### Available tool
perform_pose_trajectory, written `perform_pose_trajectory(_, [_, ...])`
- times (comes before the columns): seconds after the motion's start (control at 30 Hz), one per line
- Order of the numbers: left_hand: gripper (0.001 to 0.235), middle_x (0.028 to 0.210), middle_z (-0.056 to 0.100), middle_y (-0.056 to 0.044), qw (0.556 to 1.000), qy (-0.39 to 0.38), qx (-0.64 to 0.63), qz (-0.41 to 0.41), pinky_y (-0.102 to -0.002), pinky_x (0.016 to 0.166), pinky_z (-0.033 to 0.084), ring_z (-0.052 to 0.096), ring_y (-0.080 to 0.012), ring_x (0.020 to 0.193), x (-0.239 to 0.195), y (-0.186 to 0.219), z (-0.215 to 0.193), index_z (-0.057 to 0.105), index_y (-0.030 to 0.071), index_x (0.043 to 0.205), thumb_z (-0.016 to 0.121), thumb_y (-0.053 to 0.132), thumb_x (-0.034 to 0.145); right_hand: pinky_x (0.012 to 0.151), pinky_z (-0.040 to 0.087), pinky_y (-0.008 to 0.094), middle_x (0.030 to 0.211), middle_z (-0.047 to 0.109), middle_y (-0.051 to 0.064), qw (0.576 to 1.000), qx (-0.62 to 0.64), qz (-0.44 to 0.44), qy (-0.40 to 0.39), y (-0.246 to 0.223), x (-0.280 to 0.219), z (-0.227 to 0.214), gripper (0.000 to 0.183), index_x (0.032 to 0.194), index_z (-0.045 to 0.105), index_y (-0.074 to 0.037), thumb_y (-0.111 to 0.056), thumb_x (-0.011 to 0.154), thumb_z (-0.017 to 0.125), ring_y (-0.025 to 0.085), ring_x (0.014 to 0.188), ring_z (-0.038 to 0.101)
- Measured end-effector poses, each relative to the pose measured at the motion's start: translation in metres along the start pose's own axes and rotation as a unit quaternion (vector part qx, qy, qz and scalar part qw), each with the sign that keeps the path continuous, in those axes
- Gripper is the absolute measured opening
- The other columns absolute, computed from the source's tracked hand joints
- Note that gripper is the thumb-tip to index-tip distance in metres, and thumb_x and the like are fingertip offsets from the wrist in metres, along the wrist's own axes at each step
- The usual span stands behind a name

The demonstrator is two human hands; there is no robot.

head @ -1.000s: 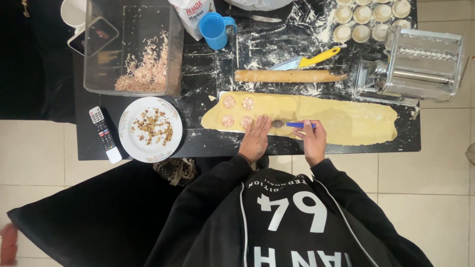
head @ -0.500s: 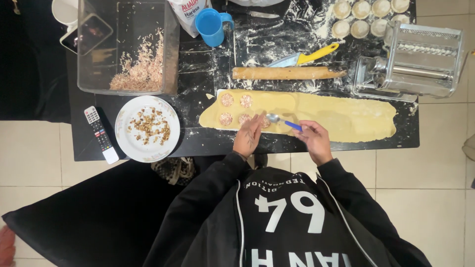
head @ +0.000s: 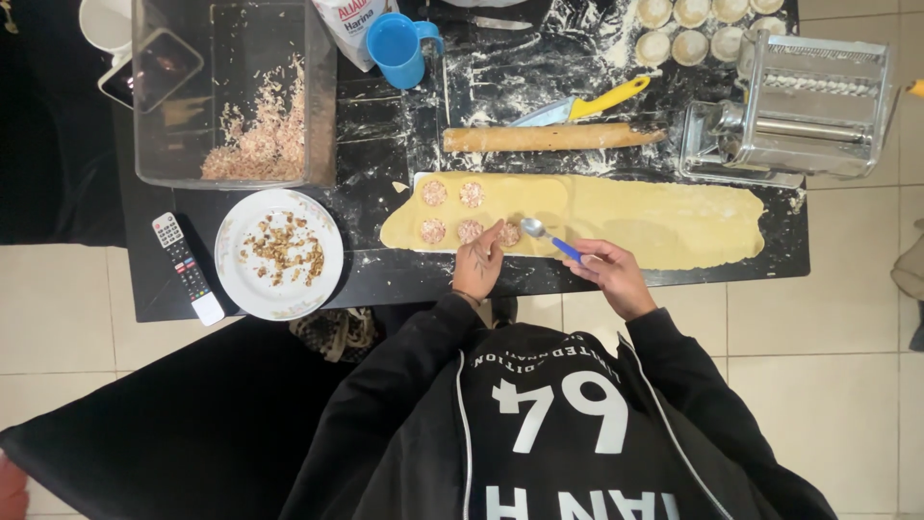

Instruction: Placing filling onto dough sheets using a spoon and preparing to fold dumplings on a kitchen table.

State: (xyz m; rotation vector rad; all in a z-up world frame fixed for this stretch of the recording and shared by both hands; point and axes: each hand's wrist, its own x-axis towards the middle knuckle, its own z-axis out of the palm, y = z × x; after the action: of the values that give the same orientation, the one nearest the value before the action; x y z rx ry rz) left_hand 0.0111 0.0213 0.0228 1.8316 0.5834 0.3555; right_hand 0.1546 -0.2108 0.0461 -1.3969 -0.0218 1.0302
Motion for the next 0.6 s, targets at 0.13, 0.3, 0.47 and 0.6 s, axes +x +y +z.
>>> perform_pose_trajectory(0.13, [0.042, 0.09, 0.071, -0.022, 1.0, -0.009, -0.02, -0.004, -0.03, 0.076, 0.054, 0.068, -0.0227, 0.076, -0.002, -0.011, 0.002, 0.063, 0.005, 0.138, 0.055, 0.005, 0.097, 0.096, 0.057, 0.035, 0.123, 0.068, 0.02, 1.0, 0.011, -0.011, -0.002, 0.006, 0.002, -0.004, 0.034, 0.133, 0.058, 0.009, 0.0, 0.1, 0.054, 0.03, 0.111, 0.071])
perform_pose_trajectory(0.3, [0.041, 0.101, 0.073, -0.023, 0.999, 0.001, 0.044, 0.016, -0.034, 0.078, 0.056, 0.073, -0.0334, 0.085, 0.001, 0.0, 0.001, 0.064, 0.006, 0.136, 0.054, 0.006, 0.096, 0.096, 0.058, 0.034, 0.124, 0.069, 0.02, 1.0, 0.004, -0.02, -0.008, 0.008, 0.001, -0.004, 0.035, 0.133, 0.058, 0.008, -0.001, 0.1, 0.054, 0.029, 0.111, 0.071])
perform_pose_trajectory(0.47, [0.032, 0.106, 0.072, -0.024, 0.998, 0.004, 0.05, 0.042, -0.037, 0.081, 0.057, 0.073, -0.0372, 0.093, 0.001, -0.001, 0.0, 0.065, 0.005, 0.132, 0.057, 0.009, 0.101, 0.096, 0.058, 0.034, 0.124, 0.069, 0.02, 1.0, 0.002, -0.017, -0.006, 0.007, 0.001, -0.002, 0.035, 0.133, 0.058, 0.009, -0.001, 0.1, 0.054, 0.028, 0.11, 0.072])
perform_pose_trajectory(0.6, [0.024, 0.104, 0.073, -0.022, 0.998, 0.014, 0.056, 0.025, -0.038, 0.081, 0.057, 0.073, -0.037, 0.092, 0.002, -0.003, 0.001, 0.07, 0.006, 0.123, 0.063, 0.013, 0.102, 0.097, 0.058, 0.035, 0.122, 0.068, 0.019, 0.999, 0.018, -0.019, -0.02, 0.011, 0.002, -0.006, 0.035, 0.133, 0.058, 0.01, -0.003, 0.101, 0.055, 0.027, 0.108, 0.072])
